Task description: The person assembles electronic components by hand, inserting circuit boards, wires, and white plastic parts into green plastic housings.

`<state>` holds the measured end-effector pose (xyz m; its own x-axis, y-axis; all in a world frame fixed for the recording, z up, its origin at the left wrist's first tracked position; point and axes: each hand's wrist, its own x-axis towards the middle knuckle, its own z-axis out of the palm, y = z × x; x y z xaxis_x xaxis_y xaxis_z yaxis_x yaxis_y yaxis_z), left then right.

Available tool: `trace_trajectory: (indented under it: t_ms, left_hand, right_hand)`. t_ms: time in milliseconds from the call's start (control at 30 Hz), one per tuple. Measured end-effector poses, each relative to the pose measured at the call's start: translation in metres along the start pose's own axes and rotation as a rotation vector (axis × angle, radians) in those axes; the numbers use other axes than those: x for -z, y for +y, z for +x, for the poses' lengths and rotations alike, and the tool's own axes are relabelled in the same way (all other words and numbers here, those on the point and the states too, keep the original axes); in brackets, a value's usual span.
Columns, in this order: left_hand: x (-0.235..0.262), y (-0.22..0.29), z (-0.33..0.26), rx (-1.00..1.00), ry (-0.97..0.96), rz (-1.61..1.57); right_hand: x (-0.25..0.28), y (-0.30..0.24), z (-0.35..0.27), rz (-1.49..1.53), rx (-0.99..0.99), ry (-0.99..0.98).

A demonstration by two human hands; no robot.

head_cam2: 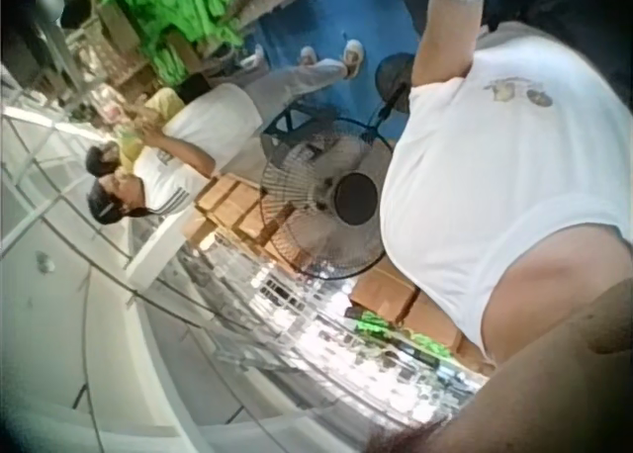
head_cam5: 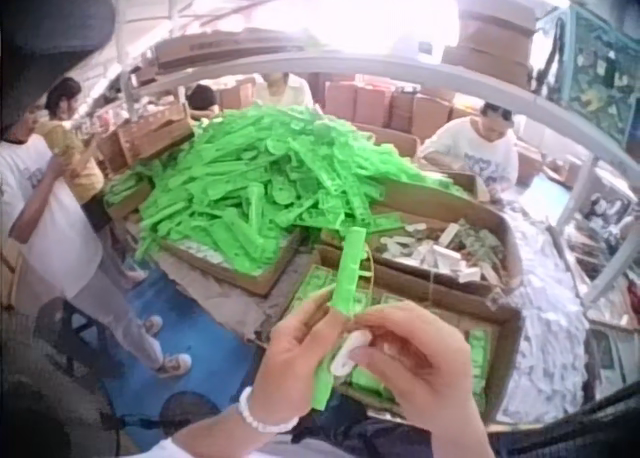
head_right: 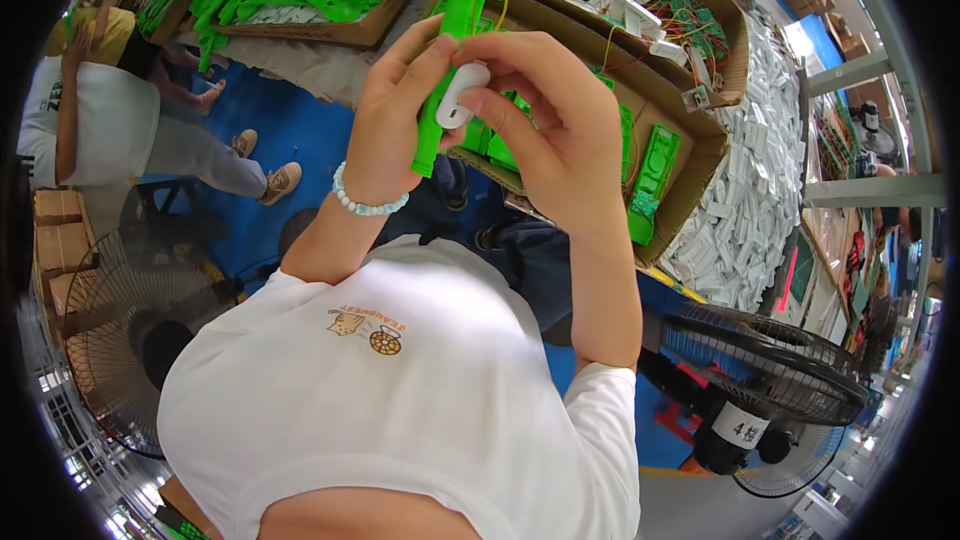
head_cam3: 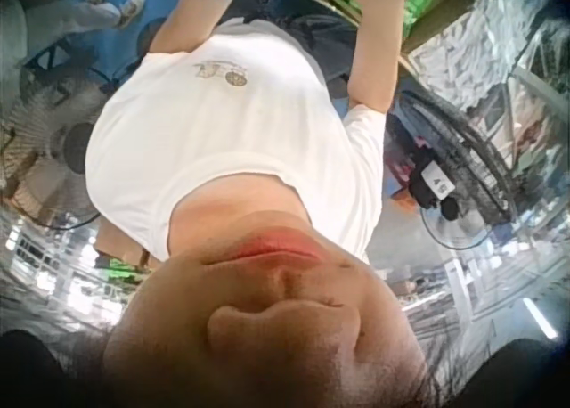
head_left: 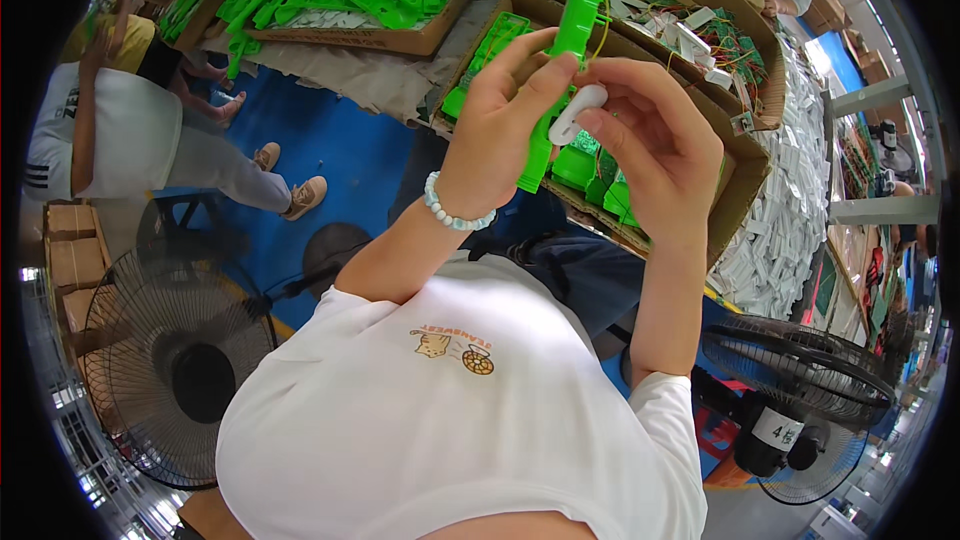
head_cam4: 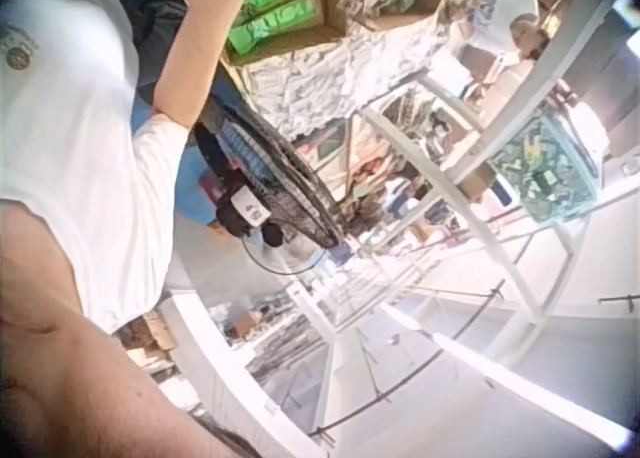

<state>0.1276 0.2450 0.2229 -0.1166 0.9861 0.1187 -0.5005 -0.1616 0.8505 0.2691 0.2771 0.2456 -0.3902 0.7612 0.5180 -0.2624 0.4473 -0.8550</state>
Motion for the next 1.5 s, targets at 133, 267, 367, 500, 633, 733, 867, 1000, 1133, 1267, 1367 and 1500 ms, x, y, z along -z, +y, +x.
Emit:
trace_trajectory:
  t_ms: [133,267,367,500,633,733,867,1000,1133,1267,1367,1500]
  left_hand:
    - [-0.010,-0.006,0.004,-0.041,0.066,0.066]
    - [-0.012,-0.011,0.008,-0.063,0.027,0.079]
    - [-0.013,-0.014,0.012,-0.106,0.031,0.134]
    - [-0.009,-0.020,0.013,-0.147,0.002,0.244]
    - [-0.010,-0.020,0.010,-0.143,0.013,0.244]
    - [-0.012,-0.020,0.008,-0.147,0.030,0.260]
    - [-0.008,-0.026,0.006,-0.150,0.057,0.194]
    - [-0.008,-0.027,0.005,-0.197,0.077,0.162]
    - [-0.005,-0.029,0.004,-0.189,0.056,0.093]
    - [-0.006,-0.025,0.001,-0.202,0.071,0.153]
    - [-0.003,-0.023,0.001,-0.228,0.080,0.199]
    - [-0.001,-0.020,-0.001,-0.222,0.064,0.234]
  right_hand:
    - [0.003,-0.010,-0.005,0.057,-0.161,0.133]
    - [0.010,-0.008,-0.007,0.055,-0.238,0.110]
    - [0.009,-0.008,-0.007,0.069,-0.226,0.130]
    - [0.011,-0.007,-0.008,-0.020,-0.203,0.129]
    - [0.007,-0.012,-0.007,-0.052,-0.242,0.163]
    - [0.006,-0.012,-0.008,-0.029,-0.294,0.203]
    - [0.004,-0.010,-0.009,-0.011,-0.305,0.161]
    - [0.004,-0.009,-0.009,0.011,-0.334,0.146]
    - [0.002,-0.008,-0.009,0.055,-0.308,0.143]
    - [0.002,-0.008,-0.007,0.026,-0.314,0.102]
    - [0.002,-0.007,-0.007,0.002,-0.338,0.087]
    - [-0.001,-0.007,-0.007,0.020,-0.352,0.113]
